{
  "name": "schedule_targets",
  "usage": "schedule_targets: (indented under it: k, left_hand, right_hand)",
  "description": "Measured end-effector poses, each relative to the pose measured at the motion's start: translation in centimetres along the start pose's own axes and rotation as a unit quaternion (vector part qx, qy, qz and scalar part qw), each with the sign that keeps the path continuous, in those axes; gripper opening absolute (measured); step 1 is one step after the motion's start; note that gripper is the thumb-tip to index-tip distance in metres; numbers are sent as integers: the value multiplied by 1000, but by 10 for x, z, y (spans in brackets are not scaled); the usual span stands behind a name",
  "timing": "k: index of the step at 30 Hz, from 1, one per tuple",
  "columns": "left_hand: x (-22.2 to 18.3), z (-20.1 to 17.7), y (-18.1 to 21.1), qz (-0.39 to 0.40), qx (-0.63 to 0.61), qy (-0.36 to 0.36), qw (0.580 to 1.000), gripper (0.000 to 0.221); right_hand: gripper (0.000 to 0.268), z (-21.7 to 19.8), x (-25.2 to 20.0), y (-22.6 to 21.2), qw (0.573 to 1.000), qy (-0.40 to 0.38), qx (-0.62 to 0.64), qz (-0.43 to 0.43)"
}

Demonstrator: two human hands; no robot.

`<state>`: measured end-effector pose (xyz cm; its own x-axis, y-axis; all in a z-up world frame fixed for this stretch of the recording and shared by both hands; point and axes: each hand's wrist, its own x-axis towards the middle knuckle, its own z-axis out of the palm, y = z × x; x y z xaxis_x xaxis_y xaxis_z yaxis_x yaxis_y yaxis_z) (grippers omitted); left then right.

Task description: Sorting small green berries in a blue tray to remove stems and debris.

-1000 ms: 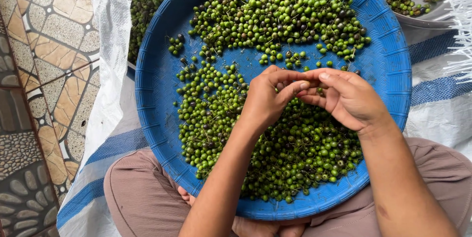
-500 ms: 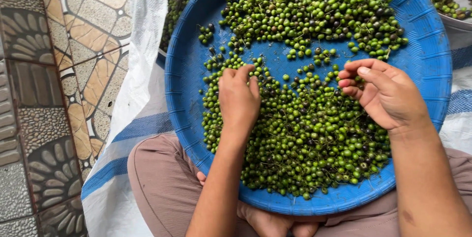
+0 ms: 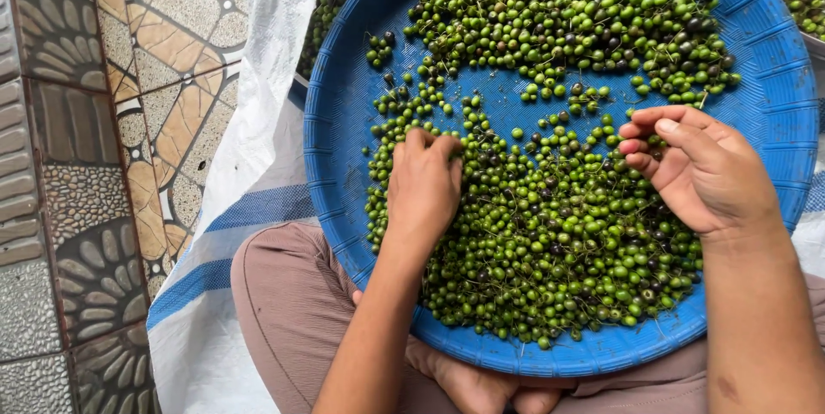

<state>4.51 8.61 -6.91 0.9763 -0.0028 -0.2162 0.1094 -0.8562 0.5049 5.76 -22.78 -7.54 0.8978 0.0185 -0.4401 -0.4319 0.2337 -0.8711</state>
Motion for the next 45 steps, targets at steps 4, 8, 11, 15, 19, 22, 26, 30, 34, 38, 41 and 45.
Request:
schedule_targets:
  k: [4, 8, 11, 15, 19, 22, 26, 30, 34, 38, 41, 45]
  left_hand:
    - [-18, -24, 5, -29, 4, -43, 999, 23]
    - [-6, -37, 4, -56, -3, -49, 997, 23]
    - [25, -28, -6, -39, -7, 27, 999, 25]
    - [64, -6, -20, -4, 31, 50, 998, 40]
    - [67, -5, -24, 3, 51, 42, 998, 38]
    - [70, -1, -34, 9, 28, 82, 996, 16]
    - [75, 9, -39, 50, 31, 133, 989, 14]
    - [84, 8, -42, 58, 81, 126, 987, 20]
    - [87, 16, -42, 58, 103, 121, 986, 20]
    - [90, 28, -45, 87, 82, 175, 977, 11]
    - [76, 15, -23, 70, 68, 148, 984, 8]
    - [28, -4, 51, 41, -51, 33, 997, 13]
  right_hand:
    - [21, -4, 2, 3, 1000, -8, 3, -3]
    - [22, -4, 3, 4, 1000, -12, 6, -4]
    - [21, -3, 2, 4, 1000, -7, 0, -3]
    - [21, -3, 2, 4, 1000, -7, -2, -4]
    - [19, -3, 1, 2, 1000, -9, -9, -5]
    - [20, -3, 2, 3, 1000, -11, -22, -8]
    - [20, -2, 1, 3, 999, -10, -31, -8]
    - [20, -3, 1, 5, 1000, -13, -23, -9]
    - [19, -1, 1, 5, 1000, -15, -22, -14]
    - [19, 2, -1, 4, 1000, -18, -19, -14]
    - [19, 10, -4, 8, 999, -31, 39, -4]
    - [35, 46, -17, 6, 984, -99, 141, 41]
